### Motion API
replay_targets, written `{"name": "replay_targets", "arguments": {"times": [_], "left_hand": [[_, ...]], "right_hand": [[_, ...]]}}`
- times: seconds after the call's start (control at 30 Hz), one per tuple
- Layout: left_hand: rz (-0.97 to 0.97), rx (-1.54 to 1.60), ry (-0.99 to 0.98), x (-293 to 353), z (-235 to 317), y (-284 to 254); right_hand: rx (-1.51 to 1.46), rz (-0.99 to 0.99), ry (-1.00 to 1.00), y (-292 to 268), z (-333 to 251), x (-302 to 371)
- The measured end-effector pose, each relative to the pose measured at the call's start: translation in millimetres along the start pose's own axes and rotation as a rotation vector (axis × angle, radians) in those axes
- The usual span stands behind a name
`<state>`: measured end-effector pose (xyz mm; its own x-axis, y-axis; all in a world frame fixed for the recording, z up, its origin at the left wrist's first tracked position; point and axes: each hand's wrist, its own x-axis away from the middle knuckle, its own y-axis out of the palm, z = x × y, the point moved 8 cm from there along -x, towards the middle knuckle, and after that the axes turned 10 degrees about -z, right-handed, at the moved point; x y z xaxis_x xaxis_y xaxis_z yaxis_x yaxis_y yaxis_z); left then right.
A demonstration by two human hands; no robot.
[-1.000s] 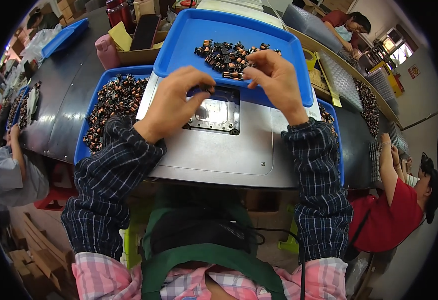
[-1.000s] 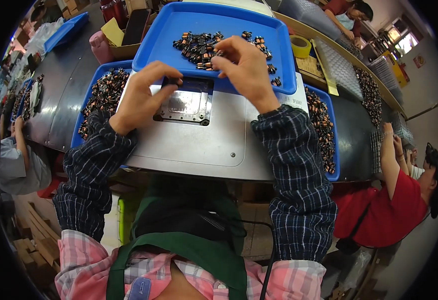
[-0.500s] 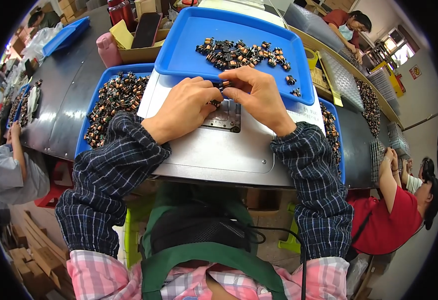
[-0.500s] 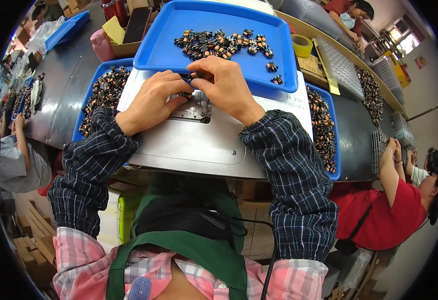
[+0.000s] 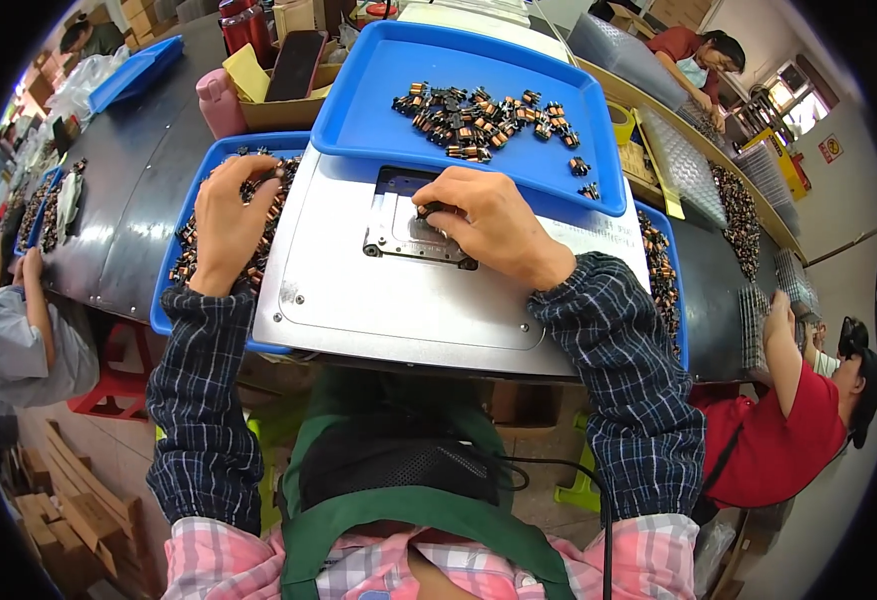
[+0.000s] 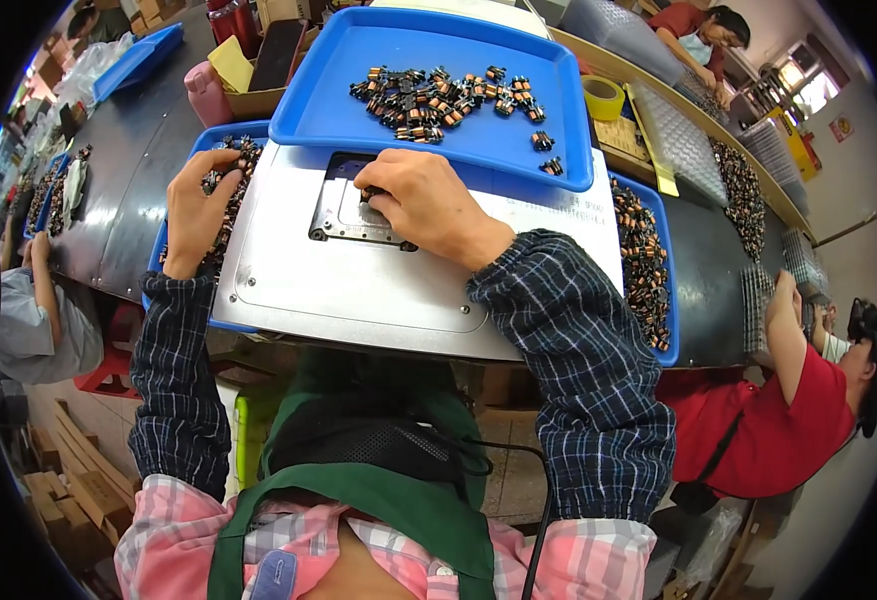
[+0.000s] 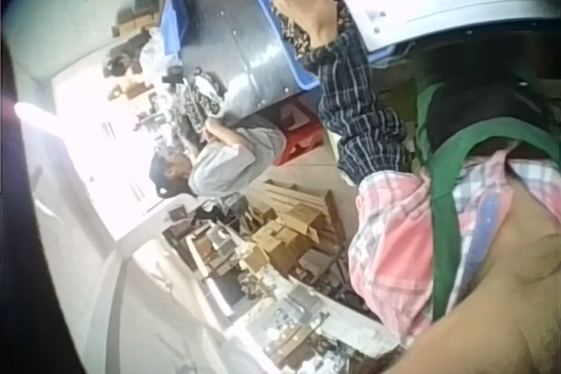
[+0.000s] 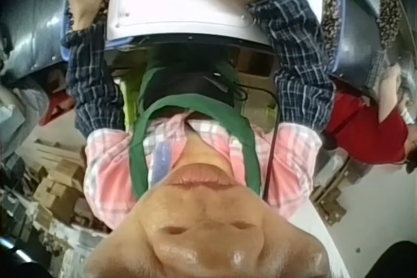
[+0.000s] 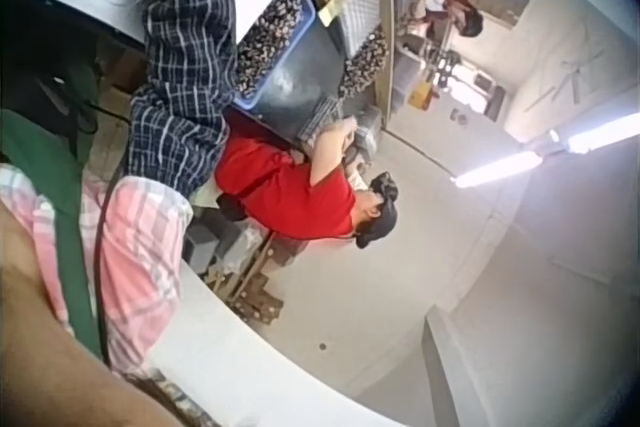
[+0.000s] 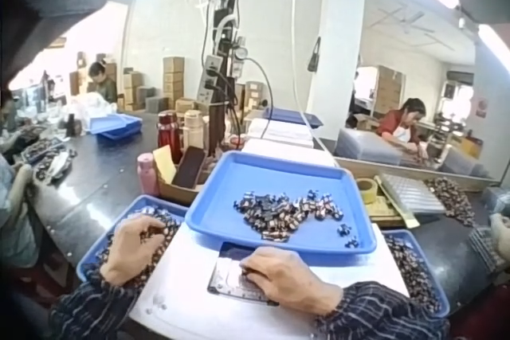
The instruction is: The person selects small electronic components by hand from a blue tray and places them into an assembly fixture on a workbench.
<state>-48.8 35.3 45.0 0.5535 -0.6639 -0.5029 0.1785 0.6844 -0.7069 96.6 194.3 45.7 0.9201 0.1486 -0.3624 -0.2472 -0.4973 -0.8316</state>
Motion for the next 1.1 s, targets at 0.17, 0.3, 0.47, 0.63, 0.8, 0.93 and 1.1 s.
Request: {"name": "replay_targets", "arguments": {"times": [0.17,0.3,0.47,0.63,0.8,0.93,1.1], "left_hand": [[0.02,-0.016,0.038,-17,8,5],[-0.127,0.026,0.234,-61,43,38],[-0.102,-0.158,0.438,-99,61,89],[-0.323,-0.191,0.284,-114,53,119],[-0.309,-0.085,0.276,-105,59,108],[-0.15,0.087,0.187,-92,55,86],[-0.064,0.267,0.217,-77,72,65]], "right_hand": [[0.055,-0.005,-0.005,3,-5,-2],[0.116,-0.025,0.039,3,-3,-4],[0.021,-0.044,0.003,7,-1,-5],[0.125,-0.048,0.041,7,-2,-4],[0.022,-0.011,0.011,0,4,-6],[-0.814,0.117,0.295,-17,37,-3],[-1.098,0.339,0.265,-36,67,4]]}}
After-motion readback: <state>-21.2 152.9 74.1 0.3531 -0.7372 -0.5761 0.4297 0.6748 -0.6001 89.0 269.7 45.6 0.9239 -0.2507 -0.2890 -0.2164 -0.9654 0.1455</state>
